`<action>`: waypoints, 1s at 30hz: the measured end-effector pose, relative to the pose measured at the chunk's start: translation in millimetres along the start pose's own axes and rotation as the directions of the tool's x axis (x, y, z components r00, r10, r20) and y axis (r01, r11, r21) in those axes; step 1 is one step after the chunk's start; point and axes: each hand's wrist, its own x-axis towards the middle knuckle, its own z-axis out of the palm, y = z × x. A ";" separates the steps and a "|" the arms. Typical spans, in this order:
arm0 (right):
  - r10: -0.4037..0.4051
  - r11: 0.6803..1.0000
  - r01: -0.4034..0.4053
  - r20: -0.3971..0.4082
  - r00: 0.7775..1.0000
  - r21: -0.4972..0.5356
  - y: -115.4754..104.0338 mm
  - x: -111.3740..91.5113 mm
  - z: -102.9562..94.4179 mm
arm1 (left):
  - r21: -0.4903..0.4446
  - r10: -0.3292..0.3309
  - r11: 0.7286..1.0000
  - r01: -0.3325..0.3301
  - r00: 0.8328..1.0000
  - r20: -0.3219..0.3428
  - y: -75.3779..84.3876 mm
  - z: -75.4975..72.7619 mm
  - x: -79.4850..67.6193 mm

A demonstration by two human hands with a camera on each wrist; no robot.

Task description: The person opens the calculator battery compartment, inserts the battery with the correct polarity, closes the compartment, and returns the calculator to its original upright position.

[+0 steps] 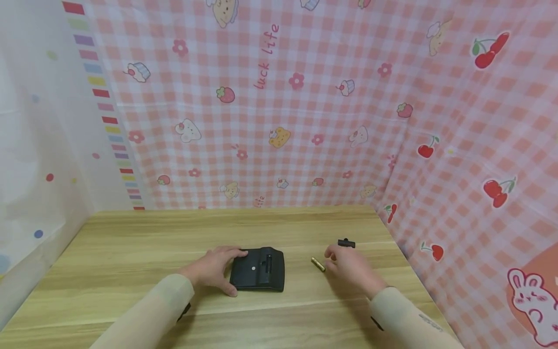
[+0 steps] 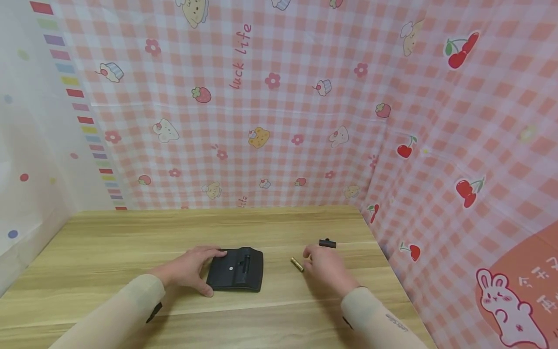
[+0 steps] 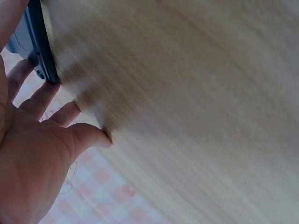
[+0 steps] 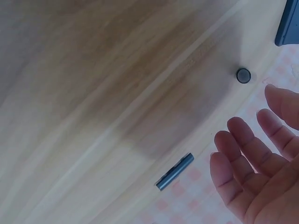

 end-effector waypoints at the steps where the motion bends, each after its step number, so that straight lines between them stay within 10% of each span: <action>1: 0.001 1.000 -0.001 0.001 1.000 -0.002 -1.1 1.3 1.1 | -0.002 -0.002 1.000 0.002 1.000 0.001 0.0 -0.2 0.1; 30: 0.015 0.999 -0.010 0.106 0.994 -0.047 -17.1 24.5 15.8 | -0.011 0.000 1.000 0.000 1.000 -0.006 -0.7 -0.2 -1.6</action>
